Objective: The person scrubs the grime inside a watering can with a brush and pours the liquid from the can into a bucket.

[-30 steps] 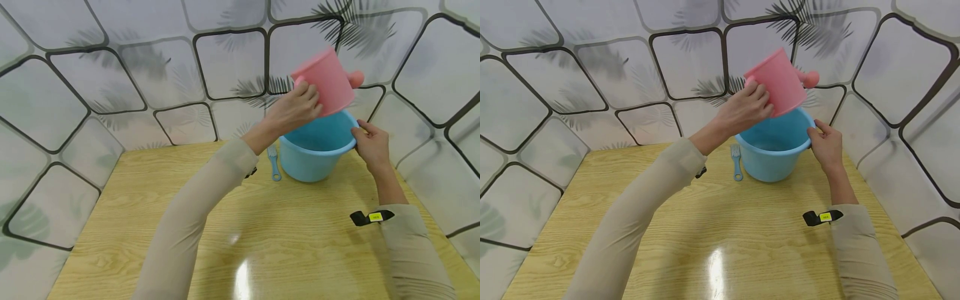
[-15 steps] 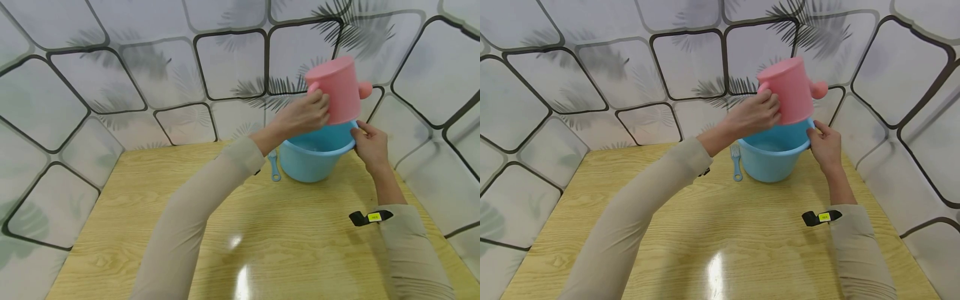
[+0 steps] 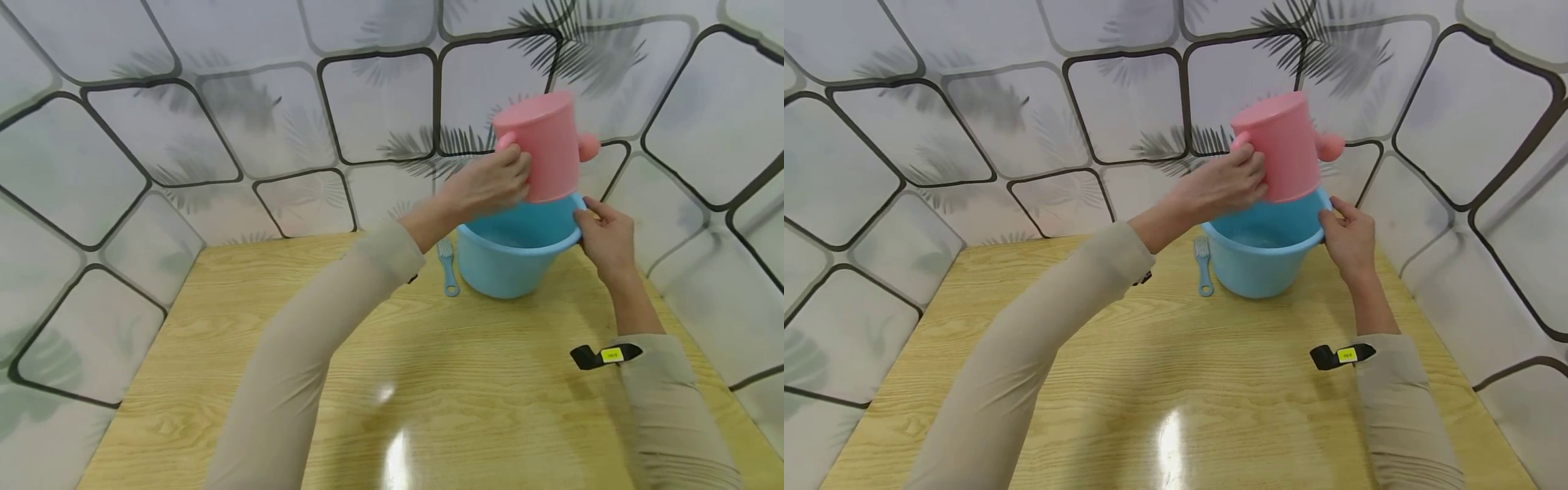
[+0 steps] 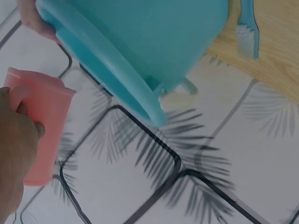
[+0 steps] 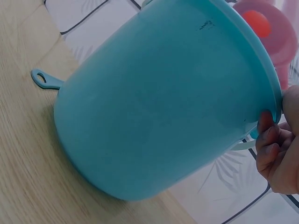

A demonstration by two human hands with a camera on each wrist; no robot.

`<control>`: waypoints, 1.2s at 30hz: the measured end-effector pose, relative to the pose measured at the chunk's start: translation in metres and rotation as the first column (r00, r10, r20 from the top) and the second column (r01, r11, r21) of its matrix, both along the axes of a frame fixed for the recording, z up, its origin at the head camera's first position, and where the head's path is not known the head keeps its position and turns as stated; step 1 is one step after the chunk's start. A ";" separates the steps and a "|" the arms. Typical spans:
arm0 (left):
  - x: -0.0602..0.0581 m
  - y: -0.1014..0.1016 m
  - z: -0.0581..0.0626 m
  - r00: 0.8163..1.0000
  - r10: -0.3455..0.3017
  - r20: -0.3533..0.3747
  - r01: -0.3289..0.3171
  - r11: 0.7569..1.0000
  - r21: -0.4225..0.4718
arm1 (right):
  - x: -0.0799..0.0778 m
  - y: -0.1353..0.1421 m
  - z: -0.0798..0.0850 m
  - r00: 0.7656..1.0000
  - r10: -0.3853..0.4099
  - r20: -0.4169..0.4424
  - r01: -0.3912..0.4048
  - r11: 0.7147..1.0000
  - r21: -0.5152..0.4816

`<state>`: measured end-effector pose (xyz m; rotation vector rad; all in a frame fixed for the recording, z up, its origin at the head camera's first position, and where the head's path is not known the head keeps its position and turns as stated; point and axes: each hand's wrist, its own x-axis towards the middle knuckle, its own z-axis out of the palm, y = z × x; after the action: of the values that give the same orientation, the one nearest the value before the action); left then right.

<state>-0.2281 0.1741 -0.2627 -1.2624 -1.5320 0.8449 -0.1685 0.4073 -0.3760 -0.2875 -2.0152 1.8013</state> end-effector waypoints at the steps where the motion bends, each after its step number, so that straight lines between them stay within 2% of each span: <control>1: 0.001 0.001 -0.001 1.000 -0.006 0.004 0.006 1.000 -0.008 | 0.000 0.000 0.000 1.000 -0.001 -0.001 0.001 1.000 0.003; 6: 0.001 -0.003 -0.006 0.999 0.022 0.031 -0.022 1.000 -0.015 | 0.000 -0.003 -0.002 1.000 -0.020 0.021 0.019 0.999 0.046; 9: 0.000 -0.008 -0.007 0.999 0.039 0.018 -0.039 0.999 -0.010 | 0.000 -0.003 -0.002 0.998 -0.039 0.041 0.036 0.996 0.085; 16: 0.000 -0.006 -0.009 0.999 0.027 -0.038 -0.028 0.999 -0.037 | 0.001 -0.001 -0.001 0.999 -0.031 0.032 0.029 0.999 0.040; 18: 0.000 -0.004 -0.010 0.999 0.018 -0.031 -0.020 0.998 -0.054 | 0.001 -0.001 -0.001 0.999 -0.024 0.026 0.024 1.000 0.020; 22: -0.003 -0.006 -0.011 0.999 0.041 -0.012 -0.042 0.996 -0.077 | 0.001 -0.001 0.000 1.000 0.008 0.000 -0.008 0.999 -0.043; 25: -0.005 -0.010 -0.011 0.998 0.048 -0.027 -0.050 0.995 -0.087 | 0.001 -0.001 0.000 1.000 0.014 0.003 -0.014 1.000 -0.001; 33: 0.002 -0.013 -0.014 0.996 0.031 -0.082 -0.032 0.999 -0.018 | 0.002 0.001 0.001 1.000 0.009 0.014 -0.009 1.000 0.010; 36: 0.002 -0.012 -0.016 0.996 0.030 -0.087 -0.031 0.999 -0.011 | 0.002 0.002 0.001 1.000 -0.004 0.030 0.002 0.998 0.068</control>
<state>-0.2261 0.1620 -0.2784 -1.1981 -1.4824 0.9183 -0.1662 0.4090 -0.3751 -0.2990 -2.0906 1.7330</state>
